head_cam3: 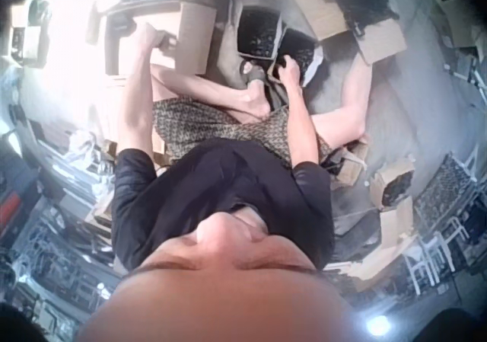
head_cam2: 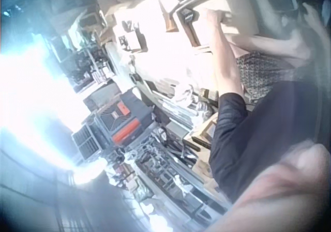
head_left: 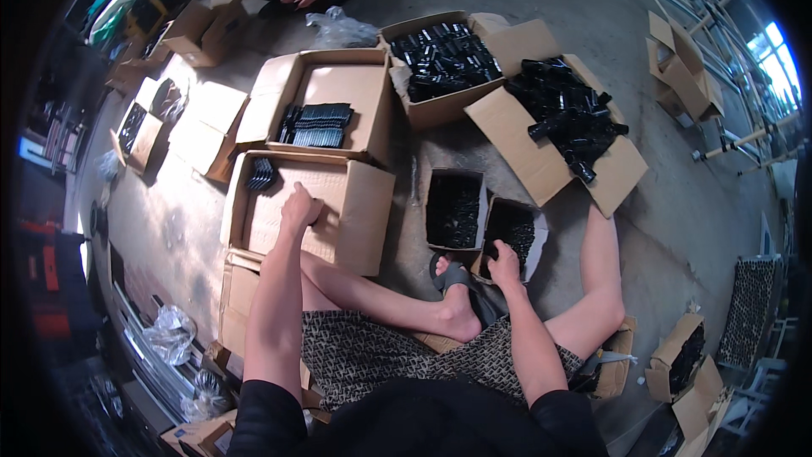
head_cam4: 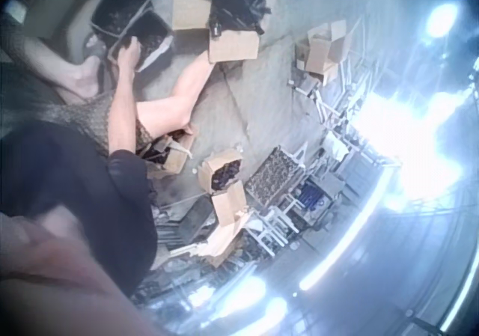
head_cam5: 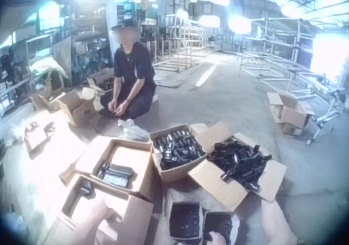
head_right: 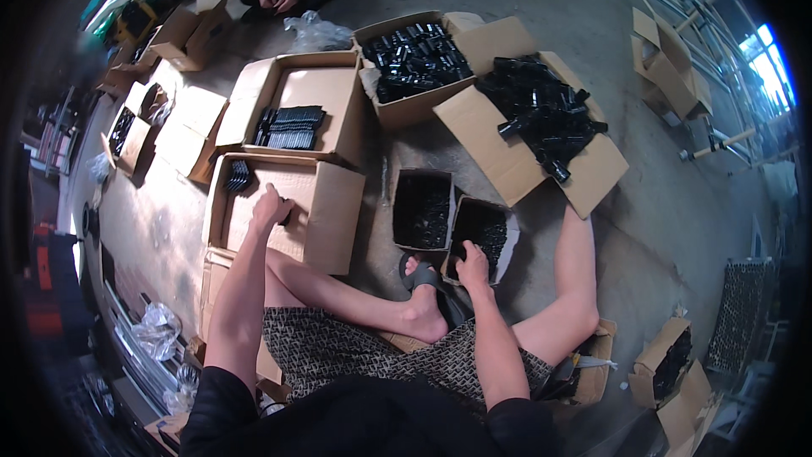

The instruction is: The person picks up plastic-wrapped metal joints from a box, removes the wrapping, and places the parts into smaller containers while sitting on a warehouse floor.

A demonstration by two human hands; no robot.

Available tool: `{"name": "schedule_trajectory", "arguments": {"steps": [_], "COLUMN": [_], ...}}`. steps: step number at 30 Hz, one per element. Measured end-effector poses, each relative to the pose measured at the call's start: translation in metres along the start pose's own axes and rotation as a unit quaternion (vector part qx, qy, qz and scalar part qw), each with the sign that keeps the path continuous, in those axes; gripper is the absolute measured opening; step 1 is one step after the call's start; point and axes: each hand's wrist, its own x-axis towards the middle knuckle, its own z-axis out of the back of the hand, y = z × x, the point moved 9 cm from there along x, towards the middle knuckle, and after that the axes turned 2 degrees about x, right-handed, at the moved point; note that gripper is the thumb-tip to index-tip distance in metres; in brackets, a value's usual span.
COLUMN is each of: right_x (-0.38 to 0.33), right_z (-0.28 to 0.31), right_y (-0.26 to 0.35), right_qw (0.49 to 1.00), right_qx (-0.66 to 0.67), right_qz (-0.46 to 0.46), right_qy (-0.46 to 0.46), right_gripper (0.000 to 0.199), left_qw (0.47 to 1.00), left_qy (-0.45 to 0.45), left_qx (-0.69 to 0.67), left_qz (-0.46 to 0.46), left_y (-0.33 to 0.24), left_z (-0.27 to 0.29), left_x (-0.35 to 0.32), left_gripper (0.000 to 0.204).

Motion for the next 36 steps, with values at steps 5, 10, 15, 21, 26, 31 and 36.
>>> {"name": "schedule_trajectory", "arguments": {"steps": [5, 10, 15, 21, 26, 31, 36], "right_x": [-0.001, 0.004, -0.008, -0.034, -0.053, -0.048, -0.062], "right_z": [-0.002, 0.015, 0.032, -0.005, -0.001, -0.01, 0.012], "right_y": [-0.018, 0.002, 0.056, 0.142, 0.116, 0.107, 0.141], "right_qw": [0.999, 0.989, 0.974, 0.952, 0.931, 0.954, 0.943], "right_qx": [-0.009, 0.086, 0.178, 0.275, 0.34, 0.266, 0.302], "right_qz": [-0.032, -0.029, 0.045, 0.12, 0.053, 0.125, 0.125], "right_qy": [-0.008, -0.115, -0.134, 0.059, 0.124, 0.054, 0.07], "right_gripper": [0.038, 0.031, 0.033, 0.049, 0.039, 0.039, 0.042], "left_qw": [0.975, 0.769, 0.785, 0.822, 0.672, 0.598, 0.555], "left_qy": [-0.144, -0.113, 0.003, 0.018, 0.168, 0.259, 0.312], "left_qx": [-0.115, -0.628, -0.594, -0.459, -0.681, -0.758, -0.77], "left_qz": [0.126, -0.044, -0.176, -0.336, -0.238, -0.029, 0.028], "left_y": [0.039, 0.095, -0.11, -0.25, -0.239, -0.226, -0.209], "left_z": [-0.114, -0.132, 0.043, 0.01, -0.055, -0.091, -0.129], "left_x": [0.035, 0.08, -0.103, -0.206, -0.202, -0.198, -0.183], "left_gripper": [0.028, 0.018, 0.037, 0.057, 0.076, 0.039, 0.027]}}
